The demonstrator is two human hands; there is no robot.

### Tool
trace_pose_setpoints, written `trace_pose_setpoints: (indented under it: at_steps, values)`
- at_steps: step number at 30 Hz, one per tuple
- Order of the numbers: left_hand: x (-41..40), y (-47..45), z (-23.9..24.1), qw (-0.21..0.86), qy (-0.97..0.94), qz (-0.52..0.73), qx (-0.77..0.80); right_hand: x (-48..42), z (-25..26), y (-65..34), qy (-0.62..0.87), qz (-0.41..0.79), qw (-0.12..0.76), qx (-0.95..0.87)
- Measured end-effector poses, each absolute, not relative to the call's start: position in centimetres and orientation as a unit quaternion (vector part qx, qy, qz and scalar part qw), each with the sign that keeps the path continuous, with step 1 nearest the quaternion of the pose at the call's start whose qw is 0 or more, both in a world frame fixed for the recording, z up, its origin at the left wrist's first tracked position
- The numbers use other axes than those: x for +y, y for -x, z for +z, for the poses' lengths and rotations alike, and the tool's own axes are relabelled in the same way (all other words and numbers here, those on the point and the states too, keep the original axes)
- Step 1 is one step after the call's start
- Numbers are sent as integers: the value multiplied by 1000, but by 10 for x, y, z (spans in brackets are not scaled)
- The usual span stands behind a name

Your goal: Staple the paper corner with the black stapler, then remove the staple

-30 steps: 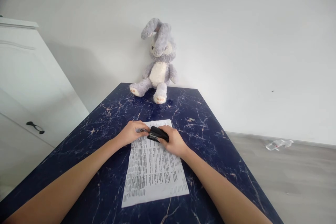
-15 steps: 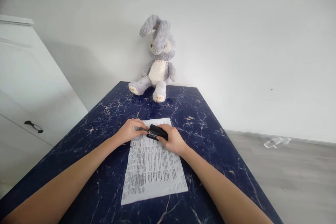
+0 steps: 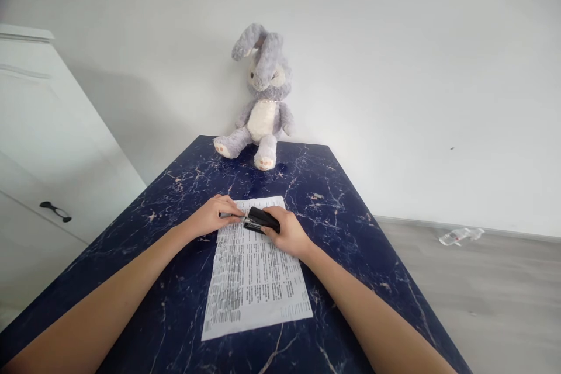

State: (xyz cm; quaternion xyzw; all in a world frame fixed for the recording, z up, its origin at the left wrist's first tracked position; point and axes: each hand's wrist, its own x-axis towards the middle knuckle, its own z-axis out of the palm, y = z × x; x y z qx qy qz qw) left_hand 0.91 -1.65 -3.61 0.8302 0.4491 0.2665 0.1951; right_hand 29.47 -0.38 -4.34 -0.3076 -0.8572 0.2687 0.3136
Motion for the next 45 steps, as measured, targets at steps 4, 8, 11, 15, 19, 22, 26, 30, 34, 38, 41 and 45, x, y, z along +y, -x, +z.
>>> trace_pose_setpoints:
  at_steps: [4, 8, 11, 15, 19, 22, 26, 30, 34, 38, 41, 45]
  values:
    - [-18, 3, -31, 281, -819, 264, 424, -3, -43, -299, 312, 282, 321, -848]
    - [-20, 4, -27, 355, -799, 279, 398, -3, -38, -303, 296, 298, 329, -846]
    - [-23, -8, -27, 360, -781, 324, 393, -9, -32, -302, 260, 329, 322, -849]
    - [-27, -27, -33, 320, -804, 357, 352, -22, -29, -293, 218, 348, 328, -851]
    - [-26, -33, -35, 308, -803, 376, 344, -31, -25, -284, 250, 327, 346, -843]
    - [-24, -34, -32, 276, -766, 420, 401, -27, -20, -285, 308, 309, 365, -823]
    - [-24, -37, -35, 161, -759, 413, 477, -7, -17, -308, 455, 203, 428, -754]
    - [-23, -41, -52, 140, -810, 263, 505, 21, -16, -348, 582, 99, 400, -701]
    - [-21, -39, -63, 126, -836, 215, 488, 35, -17, -370, 598, 101, 313, -731]
    - [-18, -36, -58, 85, -839, 235, 484, 35, -21, -366, 543, 161, 275, -777]
    - [-16, -34, -52, 65, -843, 256, 469, 34, -22, -361, 531, 169, 267, -786]
    - [-15, -31, -51, 80, -830, 279, 477, 31, -15, -362, 506, 197, 246, -803]
